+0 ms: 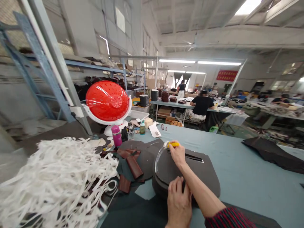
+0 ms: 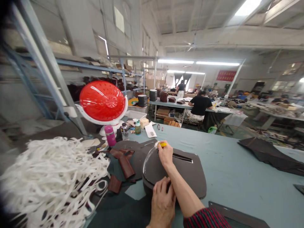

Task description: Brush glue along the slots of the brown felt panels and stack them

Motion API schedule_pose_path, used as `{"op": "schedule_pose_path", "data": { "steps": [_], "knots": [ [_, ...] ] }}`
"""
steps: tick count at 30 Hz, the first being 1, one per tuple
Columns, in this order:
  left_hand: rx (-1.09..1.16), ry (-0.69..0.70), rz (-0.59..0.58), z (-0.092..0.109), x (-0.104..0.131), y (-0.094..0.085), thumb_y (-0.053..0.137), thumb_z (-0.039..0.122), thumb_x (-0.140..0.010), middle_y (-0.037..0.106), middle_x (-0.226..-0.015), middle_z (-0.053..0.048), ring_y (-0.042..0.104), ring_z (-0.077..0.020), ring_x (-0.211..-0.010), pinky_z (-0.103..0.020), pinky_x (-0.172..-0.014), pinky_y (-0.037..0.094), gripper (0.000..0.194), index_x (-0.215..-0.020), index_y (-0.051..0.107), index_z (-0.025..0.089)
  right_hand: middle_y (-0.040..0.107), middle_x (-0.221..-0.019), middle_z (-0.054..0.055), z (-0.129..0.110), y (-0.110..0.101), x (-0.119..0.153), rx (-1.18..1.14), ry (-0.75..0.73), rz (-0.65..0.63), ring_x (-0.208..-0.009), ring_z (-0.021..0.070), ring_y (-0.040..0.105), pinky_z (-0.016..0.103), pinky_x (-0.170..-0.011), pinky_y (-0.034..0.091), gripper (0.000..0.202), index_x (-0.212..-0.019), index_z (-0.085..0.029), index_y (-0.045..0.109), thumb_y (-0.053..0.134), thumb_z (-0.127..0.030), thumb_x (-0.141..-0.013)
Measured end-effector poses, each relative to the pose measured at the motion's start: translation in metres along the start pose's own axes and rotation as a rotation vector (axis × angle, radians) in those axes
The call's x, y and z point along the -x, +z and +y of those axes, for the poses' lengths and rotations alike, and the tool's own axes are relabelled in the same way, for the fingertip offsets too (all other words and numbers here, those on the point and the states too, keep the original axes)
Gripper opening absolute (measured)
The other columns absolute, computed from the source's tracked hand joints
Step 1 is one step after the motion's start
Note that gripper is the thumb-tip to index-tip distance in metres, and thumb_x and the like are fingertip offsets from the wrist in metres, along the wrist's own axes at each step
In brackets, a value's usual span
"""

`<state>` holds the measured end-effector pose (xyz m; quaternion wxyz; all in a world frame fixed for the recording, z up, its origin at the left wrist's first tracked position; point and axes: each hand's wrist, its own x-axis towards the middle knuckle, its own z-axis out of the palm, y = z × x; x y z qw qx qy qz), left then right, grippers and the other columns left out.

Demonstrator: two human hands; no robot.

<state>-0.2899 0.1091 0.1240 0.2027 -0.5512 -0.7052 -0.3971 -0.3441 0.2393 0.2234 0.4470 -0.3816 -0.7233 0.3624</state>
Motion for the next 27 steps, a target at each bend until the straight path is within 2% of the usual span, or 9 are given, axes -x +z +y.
{"op": "schedule_pose_path", "data": {
  "steps": [1, 3, 5, 7, 12, 15, 18, 21, 27],
  "knots": [
    [0.01, 0.002, 0.001, -0.001, -0.001, 0.0, 0.052, 0.026, -0.086, 0.06, -0.113, -0.003, 0.053, -0.0205, -0.109, -0.038, -0.094, 0.045, 0.029, -0.114, 0.059, 0.027, 0.057, -0.051, -0.004, 0.002, 0.004, -0.007, 0.031, 0.002, 0.059, -0.047, 0.0139, 0.055, 0.024, -0.052, 0.043, 0.023, -0.081, -0.02, 0.063, 0.054, -0.04, -0.074],
    [0.022, -0.001, -0.01, -0.003, -0.001, -0.001, 0.052, 0.028, -0.086, 0.061, -0.113, -0.003, 0.053, -0.0204, -0.109, -0.038, -0.094, 0.045, 0.029, -0.114, 0.059, 0.027, 0.06, -0.054, -0.003, 0.007, 0.006, -0.016, 0.061, 0.024, 0.035, -0.048, 0.0151, 0.058, 0.024, -0.054, 0.044, 0.027, -0.082, -0.02, 0.064, 0.053, -0.044, -0.075],
    [0.028, -0.012, -0.027, -0.004, -0.002, -0.002, 0.053, 0.029, -0.086, 0.06, -0.115, -0.002, 0.052, -0.0207, -0.111, -0.039, -0.094, 0.044, 0.028, -0.113, 0.06, 0.028, 0.064, -0.058, 0.0, 0.017, -0.007, -0.021, 0.131, 0.042, 0.029, -0.051, 0.0164, 0.06, 0.025, -0.057, 0.045, 0.028, -0.08, -0.019, 0.065, 0.052, -0.044, -0.075],
    [0.038, -0.024, -0.05, -0.003, -0.002, -0.004, 0.053, 0.028, -0.086, 0.061, -0.116, -0.002, 0.052, -0.0209, -0.112, -0.04, -0.094, 0.043, 0.027, -0.112, 0.061, 0.028, 0.065, -0.062, 0.003, 0.032, -0.038, -0.021, 0.293, 0.06, 0.148, -0.057, 0.0183, 0.062, 0.027, -0.062, 0.045, 0.028, -0.076, -0.019, 0.064, 0.05, -0.043, -0.075],
    [0.06, -0.041, -0.132, 0.002, -0.006, -0.013, 0.05, 0.029, -0.088, 0.06, -0.119, -0.003, 0.05, -0.0208, -0.116, -0.041, -0.097, 0.039, 0.027, -0.114, 0.06, 0.029, 0.066, -0.067, 0.008, 0.071, -0.154, -0.011, 0.682, 0.219, 0.476, -0.067, 0.0227, 0.061, 0.03, -0.066, 0.041, 0.025, -0.071, -0.018, 0.062, 0.045, -0.036, -0.072],
    [0.046, -0.042, -0.149, 0.005, -0.009, -0.018, 0.05, 0.028, -0.088, 0.061, -0.118, -0.003, 0.051, -0.0209, -0.115, -0.041, -0.098, 0.037, 0.027, -0.112, 0.061, 0.03, 0.065, -0.066, 0.008, 0.08, -0.196, -0.002, 0.698, 0.265, 0.591, -0.065, 0.022, 0.06, 0.029, -0.066, 0.04, 0.026, -0.074, -0.018, 0.061, 0.044, -0.037, -0.073],
    [0.015, -0.025, -0.155, 0.008, -0.012, -0.022, 0.051, 0.028, -0.088, 0.062, -0.118, -0.004, 0.052, -0.0216, -0.113, -0.041, -0.097, 0.037, 0.027, -0.112, 0.062, 0.029, 0.063, -0.064, 0.004, 0.082, -0.206, 0.016, 0.596, 0.243, 0.573, -0.062, 0.0195, 0.058, 0.027, -0.065, 0.04, 0.027, -0.075, -0.019, 0.058, 0.043, -0.041, -0.075],
    [-0.009, 0.006, -0.188, 0.01, -0.013, -0.025, 0.05, 0.028, -0.088, 0.061, -0.12, -0.005, 0.051, -0.0226, -0.114, -0.041, -0.097, 0.037, 0.029, -0.114, 0.061, 0.027, 0.059, -0.06, 0.002, 0.078, -0.208, 0.058, 0.595, 0.258, 0.6, -0.059, 0.0182, 0.055, 0.026, -0.062, 0.038, 0.023, -0.069, -0.021, 0.053, 0.043, -0.041, -0.075],
    [0.049, -0.046, -0.262, 0.015, -0.014, -0.034, 0.045, 0.028, -0.089, 0.059, -0.122, -0.007, 0.049, -0.0257, -0.117, -0.045, -0.098, 0.036, 0.029, -0.115, 0.06, 0.026, 0.048, -0.05, -0.005, 0.035, -0.213, 0.156, 0.578, 0.137, 0.582, -0.047, 0.012, 0.046, 0.024, -0.055, 0.035, 0.023, -0.06, -0.022, 0.044, 0.051, -0.036, -0.078]
  ]
}}
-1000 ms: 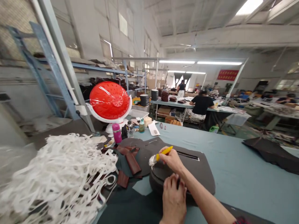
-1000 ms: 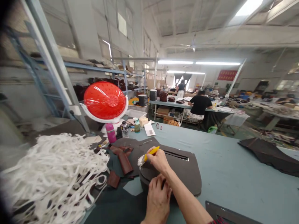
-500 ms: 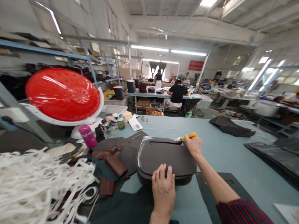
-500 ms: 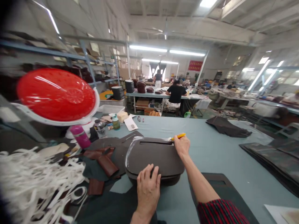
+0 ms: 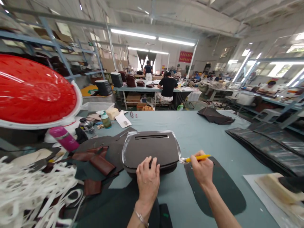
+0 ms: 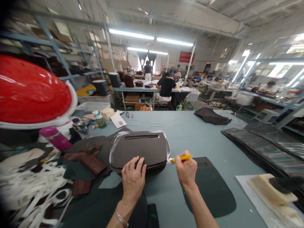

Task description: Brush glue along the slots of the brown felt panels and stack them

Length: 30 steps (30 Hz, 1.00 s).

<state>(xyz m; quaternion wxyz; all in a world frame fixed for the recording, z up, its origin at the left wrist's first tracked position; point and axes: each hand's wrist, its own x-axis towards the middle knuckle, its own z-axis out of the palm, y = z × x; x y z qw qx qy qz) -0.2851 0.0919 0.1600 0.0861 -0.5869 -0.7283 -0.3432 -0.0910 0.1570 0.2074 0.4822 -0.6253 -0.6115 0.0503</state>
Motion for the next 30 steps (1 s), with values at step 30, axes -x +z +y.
{"op": "schedule_pose_path", "data": {
  "steps": [30],
  "knots": [
    [-0.323, -0.007, -0.172, -0.049, -0.052, -0.035, 0.047, 0.037, -0.088, 0.049, -0.096, -0.007, 0.045, -0.0222, -0.089, -0.035, -0.075, 0.04, 0.031, -0.115, 0.057, 0.026, 0.07, -0.078, 0.002, -0.146, 0.16, -0.005, -0.484, -0.219, -0.373, -0.066, 0.0152, 0.062, 0.024, -0.066, 0.048, 0.025, -0.087, -0.021, 0.068, 0.052, -0.04, -0.083]
  ]
}}
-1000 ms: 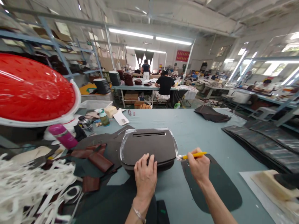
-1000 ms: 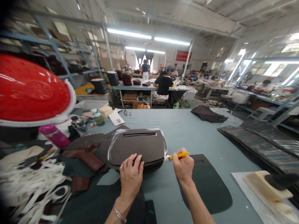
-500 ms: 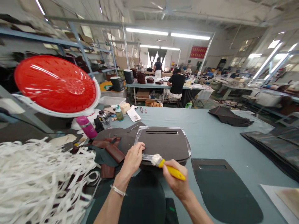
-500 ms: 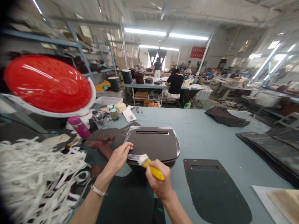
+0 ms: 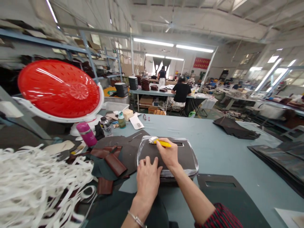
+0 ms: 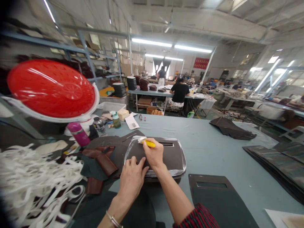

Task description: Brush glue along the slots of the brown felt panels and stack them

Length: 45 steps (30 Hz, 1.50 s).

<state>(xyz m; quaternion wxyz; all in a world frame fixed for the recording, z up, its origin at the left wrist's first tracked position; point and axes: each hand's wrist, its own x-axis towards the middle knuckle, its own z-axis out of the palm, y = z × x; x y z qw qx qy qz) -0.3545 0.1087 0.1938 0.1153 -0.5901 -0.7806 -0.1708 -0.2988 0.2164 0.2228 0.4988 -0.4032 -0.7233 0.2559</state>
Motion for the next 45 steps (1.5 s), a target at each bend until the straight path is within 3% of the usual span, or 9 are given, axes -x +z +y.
{"op": "schedule_pose_path", "data": {
  "steps": [4, 11, 13, 18, 20, 23, 29, 38, 45],
  "knots": [
    [0.013, -0.018, 0.003, -0.002, 0.0, 0.0, 0.048, 0.036, -0.087, 0.048, -0.095, -0.007, 0.045, -0.0216, -0.088, -0.035, -0.076, 0.041, 0.031, -0.115, 0.057, 0.026, 0.069, -0.072, 0.001, 0.02, 0.013, -0.01, 0.144, -0.018, -0.041, -0.064, 0.015, 0.062, 0.023, -0.065, 0.045, 0.022, -0.081, -0.022, 0.069, 0.052, -0.037, -0.081],
    [0.043, -0.015, 0.001, -0.002, 0.001, 0.0, 0.049, 0.036, -0.086, 0.049, -0.097, -0.007, 0.045, -0.0227, -0.09, -0.036, -0.077, 0.041, 0.034, -0.118, 0.057, 0.027, 0.062, -0.057, 0.001, 0.06, -0.071, -0.021, 0.548, 0.163, 0.319, -0.056, 0.017, 0.056, 0.026, -0.059, 0.038, 0.023, -0.068, -0.021, 0.064, 0.05, -0.037, -0.075],
    [0.043, -0.008, 0.012, -0.002, 0.001, 0.001, 0.05, 0.036, -0.086, 0.049, -0.098, -0.008, 0.044, -0.0227, -0.09, -0.036, -0.077, 0.041, 0.034, -0.119, 0.056, 0.027, 0.063, -0.06, 0.001, 0.051, -0.064, -0.027, 0.434, 0.129, 0.314, -0.057, 0.0163, 0.056, 0.025, -0.06, 0.039, 0.025, -0.071, -0.02, 0.065, 0.048, -0.038, -0.076],
    [0.058, -0.024, 0.032, -0.003, 0.003, 0.001, 0.049, 0.036, -0.086, 0.048, -0.097, -0.007, 0.045, -0.0213, -0.09, -0.035, -0.076, 0.041, 0.034, -0.118, 0.056, 0.027, 0.065, -0.064, 0.0, 0.033, -0.015, -0.048, 0.158, 0.048, -0.03, -0.06, 0.0148, 0.058, 0.023, -0.062, 0.042, 0.025, -0.078, -0.021, 0.068, 0.049, -0.037, -0.076],
    [0.062, -0.036, 0.037, -0.003, 0.004, 0.001, 0.05, 0.037, -0.086, 0.047, -0.097, -0.007, 0.045, -0.0212, -0.089, -0.034, -0.075, 0.041, 0.033, -0.118, 0.057, 0.028, 0.062, -0.059, 0.0, 0.034, -0.011, -0.052, 0.286, 0.145, 0.043, -0.059, 0.0161, 0.057, 0.025, -0.061, 0.041, 0.02, -0.072, -0.021, 0.067, 0.05, -0.033, -0.073],
    [0.061, -0.034, 0.038, -0.002, 0.004, 0.0, 0.049, 0.037, -0.086, 0.047, -0.097, -0.006, 0.045, -0.0211, -0.089, -0.034, -0.075, 0.041, 0.033, -0.117, 0.057, 0.028, 0.059, -0.057, 0.0, 0.031, -0.014, -0.041, 0.385, 0.188, 0.215, -0.057, 0.0164, 0.055, 0.026, -0.061, 0.039, 0.018, -0.071, -0.021, 0.064, 0.049, -0.031, -0.073],
    [0.038, -0.051, 0.023, -0.001, 0.002, 0.005, 0.049, 0.037, -0.086, 0.046, -0.093, -0.006, 0.045, -0.0213, -0.087, -0.033, -0.072, 0.04, 0.032, -0.116, 0.058, 0.028, 0.061, -0.06, -0.004, 0.009, 0.001, -0.001, 0.043, 0.007, -0.121, -0.054, 0.0126, 0.055, 0.022, -0.057, 0.04, 0.02, -0.075, -0.022, 0.064, 0.047, -0.032, -0.076],
    [0.051, -0.073, -0.038, 0.002, -0.001, 0.002, 0.051, 0.038, -0.085, 0.049, -0.096, -0.008, 0.046, -0.0233, -0.089, -0.036, -0.074, 0.04, 0.034, -0.116, 0.059, 0.027, 0.062, -0.062, 0.0, 0.078, -0.133, 0.005, 0.384, 0.139, 0.335, -0.058, 0.0149, 0.055, 0.024, -0.062, 0.039, 0.019, -0.069, -0.02, 0.061, 0.049, -0.033, -0.077],
    [0.494, 0.077, -0.157, 0.061, -0.02, 0.002, 0.043, 0.014, -0.084, 0.053, -0.104, -0.007, 0.052, -0.0191, -0.097, -0.032, -0.085, 0.042, 0.027, -0.106, 0.057, 0.021, 0.07, -0.086, 0.007, 0.105, -0.151, 0.044, 0.355, 0.279, 0.275, -0.075, 0.0206, 0.065, 0.029, -0.07, 0.045, 0.041, -0.107, -0.021, 0.065, 0.042, -0.049, -0.087]
  ]
}}
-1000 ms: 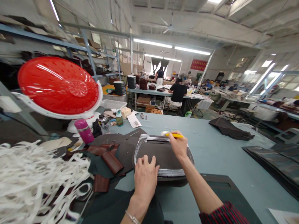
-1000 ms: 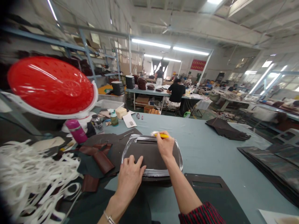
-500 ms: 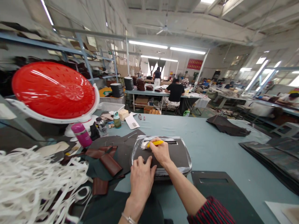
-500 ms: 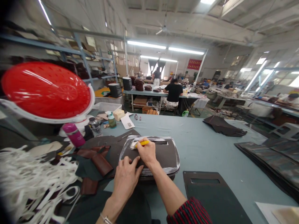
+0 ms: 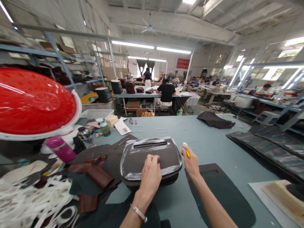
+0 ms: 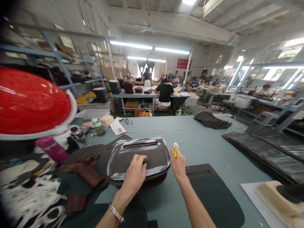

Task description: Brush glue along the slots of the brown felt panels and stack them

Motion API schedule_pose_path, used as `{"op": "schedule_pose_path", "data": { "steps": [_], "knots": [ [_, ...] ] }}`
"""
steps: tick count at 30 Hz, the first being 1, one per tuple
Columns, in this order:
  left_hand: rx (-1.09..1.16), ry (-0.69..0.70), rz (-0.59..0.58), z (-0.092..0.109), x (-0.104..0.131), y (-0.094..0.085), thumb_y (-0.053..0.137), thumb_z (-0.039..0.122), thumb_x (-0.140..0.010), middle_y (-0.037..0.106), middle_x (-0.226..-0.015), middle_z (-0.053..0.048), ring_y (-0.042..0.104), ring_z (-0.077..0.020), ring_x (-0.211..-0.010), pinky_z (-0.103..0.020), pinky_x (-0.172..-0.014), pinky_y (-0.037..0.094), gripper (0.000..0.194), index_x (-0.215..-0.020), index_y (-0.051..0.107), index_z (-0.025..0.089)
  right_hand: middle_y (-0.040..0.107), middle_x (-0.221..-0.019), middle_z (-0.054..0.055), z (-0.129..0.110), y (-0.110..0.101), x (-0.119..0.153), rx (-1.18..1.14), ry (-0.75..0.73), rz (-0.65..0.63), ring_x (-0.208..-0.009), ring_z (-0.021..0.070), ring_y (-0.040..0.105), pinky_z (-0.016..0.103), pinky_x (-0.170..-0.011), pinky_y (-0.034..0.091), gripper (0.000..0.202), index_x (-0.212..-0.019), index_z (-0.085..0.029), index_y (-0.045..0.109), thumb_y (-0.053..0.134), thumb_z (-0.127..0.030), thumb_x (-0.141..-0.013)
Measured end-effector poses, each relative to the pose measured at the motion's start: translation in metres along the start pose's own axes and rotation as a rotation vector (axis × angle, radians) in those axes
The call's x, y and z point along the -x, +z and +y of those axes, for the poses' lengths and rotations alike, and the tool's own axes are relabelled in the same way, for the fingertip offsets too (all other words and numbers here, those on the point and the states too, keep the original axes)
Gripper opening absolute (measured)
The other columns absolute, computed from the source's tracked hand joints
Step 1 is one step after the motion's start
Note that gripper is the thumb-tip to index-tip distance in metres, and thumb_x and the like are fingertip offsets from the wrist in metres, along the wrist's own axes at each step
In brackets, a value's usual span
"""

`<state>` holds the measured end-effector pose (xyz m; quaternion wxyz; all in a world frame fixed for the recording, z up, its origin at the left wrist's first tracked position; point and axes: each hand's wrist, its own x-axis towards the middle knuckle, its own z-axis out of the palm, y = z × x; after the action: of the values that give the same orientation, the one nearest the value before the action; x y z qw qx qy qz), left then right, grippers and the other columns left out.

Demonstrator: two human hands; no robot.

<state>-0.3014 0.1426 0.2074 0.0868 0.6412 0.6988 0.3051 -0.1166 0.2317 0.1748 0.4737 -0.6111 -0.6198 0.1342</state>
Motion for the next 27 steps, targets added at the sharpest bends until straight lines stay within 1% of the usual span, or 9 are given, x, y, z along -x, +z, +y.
{"op": "schedule_pose_path", "data": {
  "steps": [3, 5, 7, 11, 13, 18, 22, 25, 27],
  "knots": [
    [0.284, -0.004, -0.073, 0.02, -0.022, 0.021, 0.043, 0.017, -0.084, 0.053, -0.108, -0.007, 0.056, -0.0161, -0.095, -0.029, -0.086, 0.044, 0.026, -0.106, 0.056, 0.02, 0.071, -0.086, 0.007, -0.001, -0.001, 0.013, -0.075, 0.006, -0.04, -0.076, 0.02, 0.066, 0.029, -0.07, 0.045, 0.041, -0.111, -0.021, 0.061, 0.038, -0.048, -0.09],
    [0.373, -0.064, -0.089, 0.028, -0.036, 0.032, 0.046, 0.022, -0.084, 0.055, -0.107, -0.008, 0.056, -0.0174, -0.094, -0.032, -0.088, 0.044, 0.022, -0.103, 0.058, 0.019, 0.071, -0.087, 0.007, -0.006, -0.002, 0.017, -0.126, -0.011, -0.053, -0.076, 0.0188, 0.066, 0.027, -0.069, 0.045, 0.04, -0.111, -0.021, 0.06, 0.035, -0.046, -0.092],
    [0.412, -0.104, -0.096, 0.031, -0.046, 0.038, 0.048, 0.027, -0.083, 0.057, -0.103, -0.009, 0.056, -0.0186, -0.094, -0.034, -0.09, 0.043, 0.021, -0.098, 0.06, 0.018, 0.07, -0.085, 0.007, -0.009, -0.002, 0.016, -0.093, -0.011, -0.038, -0.075, 0.0187, 0.065, 0.026, -0.067, 0.044, 0.038, -0.107, -0.021, 0.059, 0.033, -0.045, -0.093],
    [0.427, -0.118, -0.104, 0.029, -0.05, 0.04, 0.047, 0.026, -0.083, 0.058, -0.097, -0.008, 0.056, -0.0173, -0.09, -0.032, -0.088, 0.043, 0.018, -0.09, 0.061, 0.018, 0.065, -0.072, 0.005, -0.009, -0.002, 0.011, 0.078, 0.049, -0.043, -0.064, 0.0191, 0.06, 0.026, -0.059, 0.039, 0.035, -0.093, -0.02, 0.058, 0.034, -0.045, -0.091],
    [0.435, -0.123, -0.107, 0.028, -0.049, 0.038, 0.047, 0.025, -0.082, 0.059, -0.095, -0.007, 0.056, -0.0166, -0.089, -0.031, -0.087, 0.042, 0.017, -0.087, 0.061, 0.018, 0.064, -0.07, 0.005, -0.009, -0.002, 0.012, 0.061, 0.028, -0.064, -0.061, 0.018, 0.058, 0.025, -0.057, 0.037, 0.037, -0.091, -0.02, 0.057, 0.032, -0.046, -0.091],
    [0.483, -0.147, -0.114, 0.026, -0.052, 0.036, 0.046, 0.032, -0.082, 0.06, -0.086, -0.006, 0.055, -0.0177, -0.085, -0.031, -0.083, 0.041, 0.022, -0.078, 0.062, 0.019, 0.063, -0.069, 0.003, -0.019, -0.006, 0.021, 0.075, -0.037, -0.015, -0.056, 0.0158, 0.055, 0.024, -0.055, 0.035, 0.039, -0.091, -0.02, 0.059, 0.035, -0.05, -0.092],
    [0.567, -0.183, -0.112, 0.025, -0.059, 0.039, 0.052, 0.048, -0.078, 0.062, -0.075, -0.005, 0.055, -0.0174, -0.075, -0.031, -0.074, 0.041, 0.033, -0.073, 0.062, 0.017, 0.067, -0.083, 0.004, -0.042, -0.011, 0.027, -0.16, -0.044, -0.014, -0.068, 0.0154, 0.06, 0.024, -0.064, 0.043, 0.033, -0.092, -0.02, 0.057, 0.04, -0.048, -0.092],
    [0.868, -0.31, -0.066, 0.024, -0.062, 0.042, 0.066, 0.053, -0.065, 0.061, -0.068, -0.002, 0.054, -0.0138, -0.064, -0.027, -0.064, 0.041, 0.038, -0.071, 0.061, 0.016, 0.067, -0.094, 0.005, -0.056, -0.009, 0.032, -0.417, -0.041, -0.078, -0.079, 0.0154, 0.062, 0.026, -0.074, 0.048, 0.028, -0.093, -0.021, 0.055, 0.042, -0.045, -0.091],
    [1.038, -0.381, -0.038, 0.022, -0.06, 0.04, 0.069, 0.051, -0.061, 0.059, -0.063, 0.0, 0.053, -0.0119, -0.059, -0.025, -0.06, 0.041, 0.038, -0.068, 0.059, 0.015, 0.067, -0.095, 0.005, -0.056, -0.004, 0.035, -0.527, -0.008, -0.095, -0.079, 0.0154, 0.063, 0.027, -0.074, 0.049, 0.027, -0.093, -0.021, 0.053, 0.042, -0.046, -0.091]
  ]
}}
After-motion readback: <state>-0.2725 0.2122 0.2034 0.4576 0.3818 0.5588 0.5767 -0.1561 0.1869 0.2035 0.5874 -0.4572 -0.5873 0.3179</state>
